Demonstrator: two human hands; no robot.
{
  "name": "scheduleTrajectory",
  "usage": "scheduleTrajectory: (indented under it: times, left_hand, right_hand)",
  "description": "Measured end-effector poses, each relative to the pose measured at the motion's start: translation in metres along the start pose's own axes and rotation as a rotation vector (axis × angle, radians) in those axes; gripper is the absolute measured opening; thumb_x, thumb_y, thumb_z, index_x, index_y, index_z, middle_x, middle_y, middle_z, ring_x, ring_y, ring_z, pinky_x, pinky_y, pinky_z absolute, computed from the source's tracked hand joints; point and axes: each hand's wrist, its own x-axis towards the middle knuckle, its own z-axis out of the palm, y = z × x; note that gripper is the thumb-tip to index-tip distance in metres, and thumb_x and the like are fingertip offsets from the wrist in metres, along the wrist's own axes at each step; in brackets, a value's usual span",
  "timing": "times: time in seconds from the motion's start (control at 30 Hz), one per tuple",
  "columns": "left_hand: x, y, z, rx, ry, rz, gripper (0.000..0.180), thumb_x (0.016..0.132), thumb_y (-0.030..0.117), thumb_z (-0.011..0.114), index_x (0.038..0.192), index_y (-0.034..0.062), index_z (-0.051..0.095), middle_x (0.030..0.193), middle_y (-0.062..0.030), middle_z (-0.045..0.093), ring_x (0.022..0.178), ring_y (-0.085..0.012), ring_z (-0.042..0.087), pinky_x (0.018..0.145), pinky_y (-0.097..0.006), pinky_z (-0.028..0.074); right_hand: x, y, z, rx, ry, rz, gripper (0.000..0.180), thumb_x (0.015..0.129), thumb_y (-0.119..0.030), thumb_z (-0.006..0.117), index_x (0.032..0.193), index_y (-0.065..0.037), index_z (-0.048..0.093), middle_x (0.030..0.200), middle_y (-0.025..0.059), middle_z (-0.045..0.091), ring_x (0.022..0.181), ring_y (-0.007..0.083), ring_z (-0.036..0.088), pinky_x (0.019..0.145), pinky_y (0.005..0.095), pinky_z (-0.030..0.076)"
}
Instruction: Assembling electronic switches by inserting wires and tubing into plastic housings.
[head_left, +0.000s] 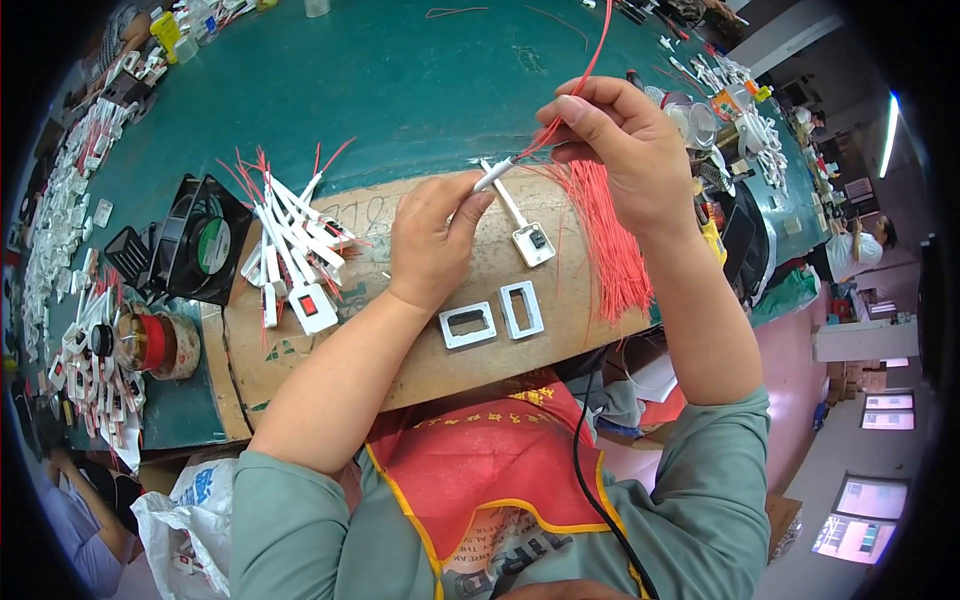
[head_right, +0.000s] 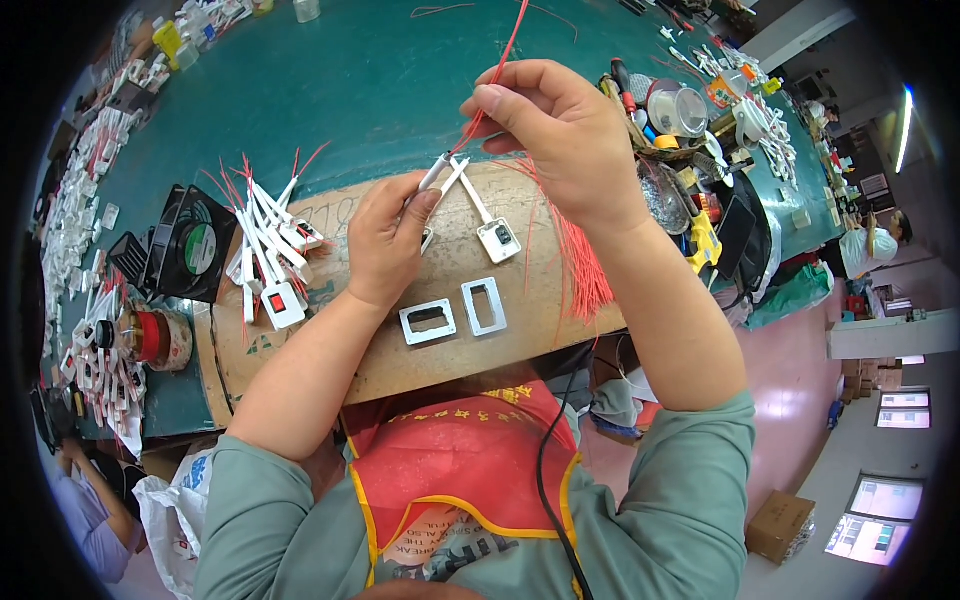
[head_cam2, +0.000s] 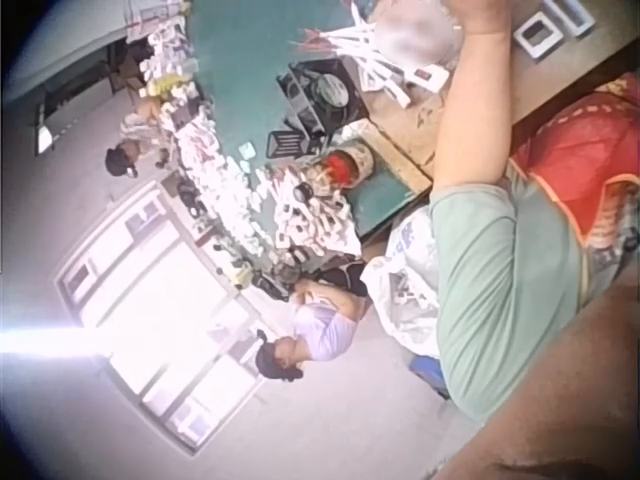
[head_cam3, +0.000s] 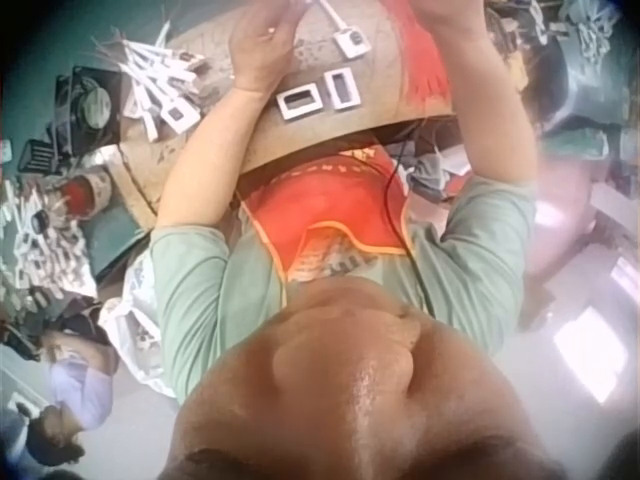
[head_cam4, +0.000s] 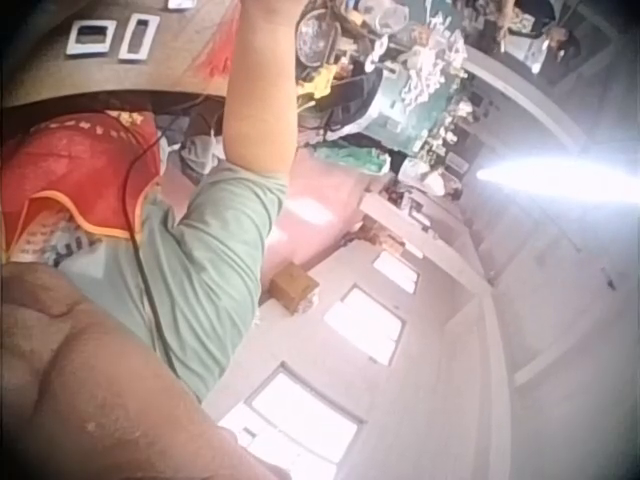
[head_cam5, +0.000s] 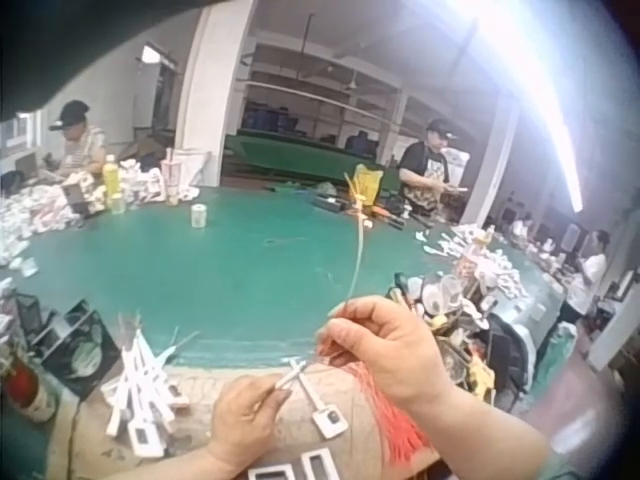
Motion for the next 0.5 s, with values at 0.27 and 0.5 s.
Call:
scheduleTrajectory:
  times: [0.27,0.5]
  left_hand:
    - [0.0003,0.0006,0.0008,-0.006,-0.012,0.000,0.014,0.085,0.016,0.065,0.098,0.0098,0.065,0.082,-0.0071,0.063,0.078,-0.0273,0.059,0.071,-0.037,0.043]
    - [0.0002,0.0004,0.0002,-0.009,-0.001,-0.005,0.014,0.085,0.016,0.064,0.098,0.0099,0.065,0.081,-0.0073,0.063,0.078,-0.0274,0.059,0.071,-0.037,0.043]
  right_hand:
    - [0.0008,0.0056,0.0004,-0.025,0.019,-0.046,0.021,0.092,-0.013,0.059,0.106,0.002,0.058,0.095,0.0088,0.068,0.086,0.0140,0.065,0.075,0.0256,0.053]
    - [-0.0018,0.0077,0.0015,-0.009,0.001,-0.068,0.019,0.092,-0.012,0.058,0.106,0.002,0.058,0.095,0.0088,0.067,0.085,0.0136,0.064,0.076,0.0253,0.052]
